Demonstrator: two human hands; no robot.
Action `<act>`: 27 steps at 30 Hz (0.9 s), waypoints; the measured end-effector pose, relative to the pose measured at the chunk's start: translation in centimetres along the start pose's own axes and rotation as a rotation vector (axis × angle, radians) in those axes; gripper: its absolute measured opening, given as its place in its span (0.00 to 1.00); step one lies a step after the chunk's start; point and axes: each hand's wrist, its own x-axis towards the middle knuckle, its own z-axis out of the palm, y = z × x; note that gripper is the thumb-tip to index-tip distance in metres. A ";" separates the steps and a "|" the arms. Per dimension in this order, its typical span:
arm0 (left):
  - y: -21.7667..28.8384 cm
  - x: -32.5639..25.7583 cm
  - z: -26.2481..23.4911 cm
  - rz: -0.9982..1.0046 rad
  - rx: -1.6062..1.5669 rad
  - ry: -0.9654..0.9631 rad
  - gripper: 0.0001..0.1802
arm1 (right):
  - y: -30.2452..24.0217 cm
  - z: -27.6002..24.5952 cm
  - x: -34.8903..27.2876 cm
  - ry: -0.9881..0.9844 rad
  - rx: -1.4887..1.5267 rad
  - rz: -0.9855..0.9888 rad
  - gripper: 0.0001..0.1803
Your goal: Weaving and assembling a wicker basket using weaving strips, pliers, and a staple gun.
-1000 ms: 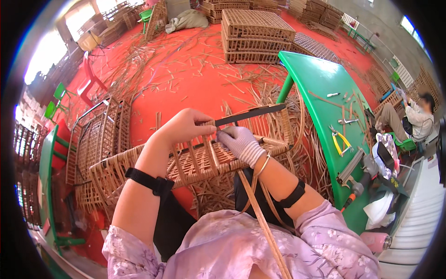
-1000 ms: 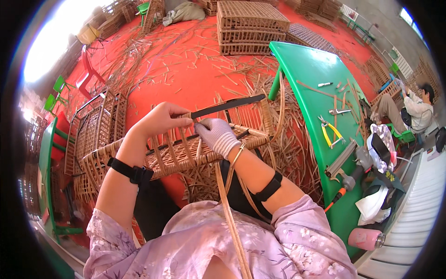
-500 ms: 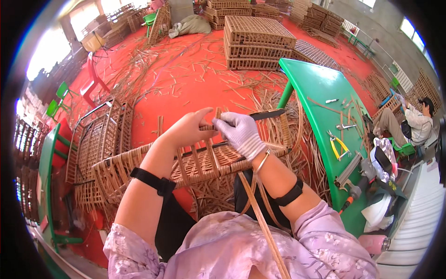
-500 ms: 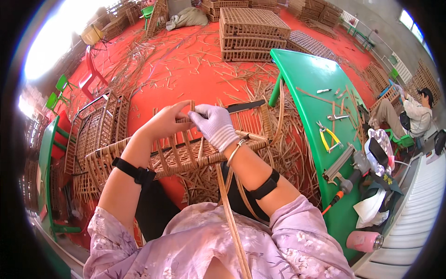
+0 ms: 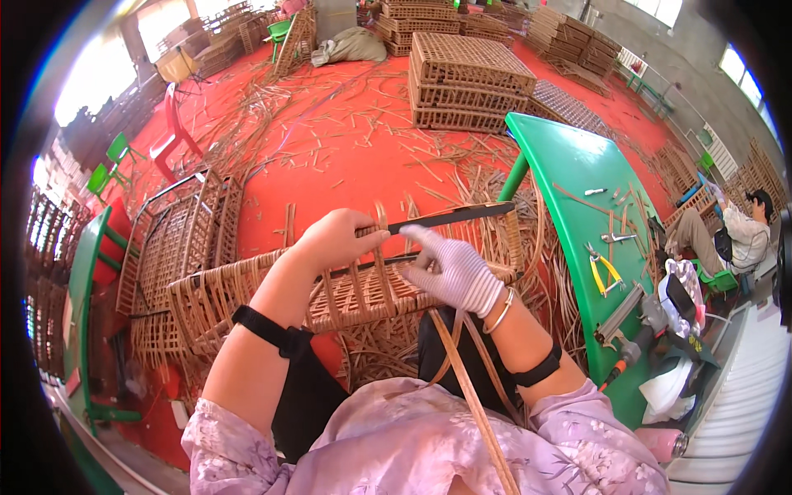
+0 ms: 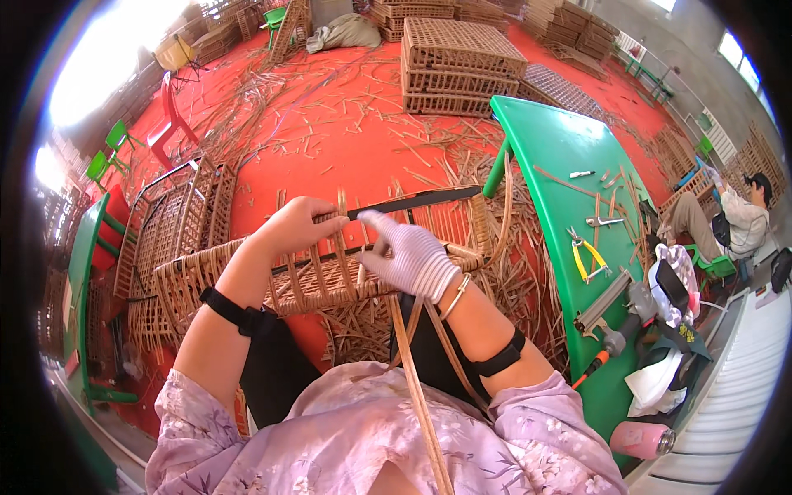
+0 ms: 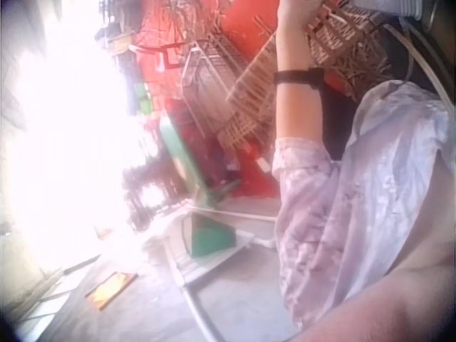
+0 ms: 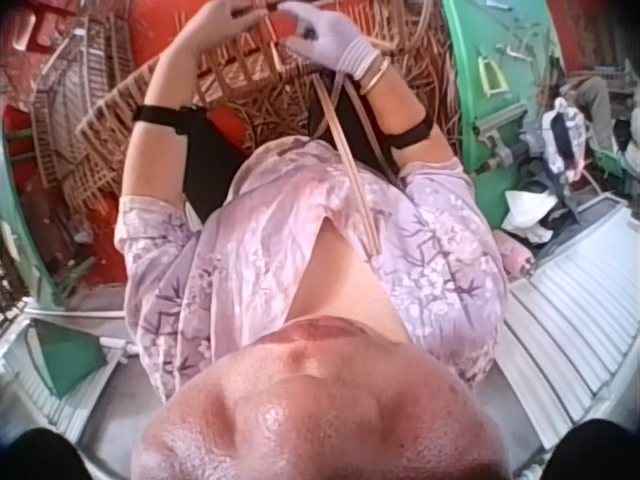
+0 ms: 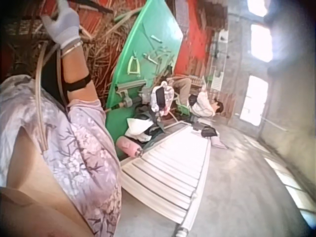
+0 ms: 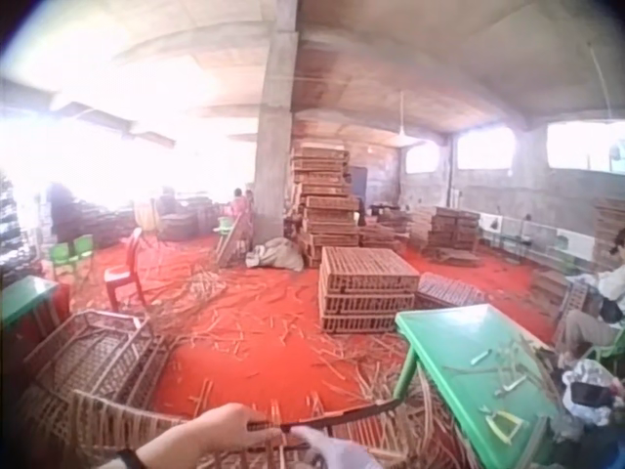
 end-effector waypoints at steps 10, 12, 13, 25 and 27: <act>-0.3 0.0 0.3 0.018 0.070 0.007 0.24 | -0.6 1.8 5.6 -0.113 0.370 0.408 0.20; -0.1 -0.6 0.5 0.013 0.115 0.018 0.25 | -0.3 3.0 4.8 0.116 0.685 0.336 0.17; -0.5 -1.1 1.0 0.118 0.107 0.127 0.25 | -0.9 3.2 4.0 0.174 0.756 0.313 0.15; 0.8 -4.7 4.6 0.164 0.285 0.523 0.15 | 0.9 5.3 -0.2 0.167 0.886 0.308 0.14; 0.7 -4.4 5.3 0.100 0.222 0.480 0.13 | 1.5 5.6 -0.2 0.171 0.854 0.245 0.13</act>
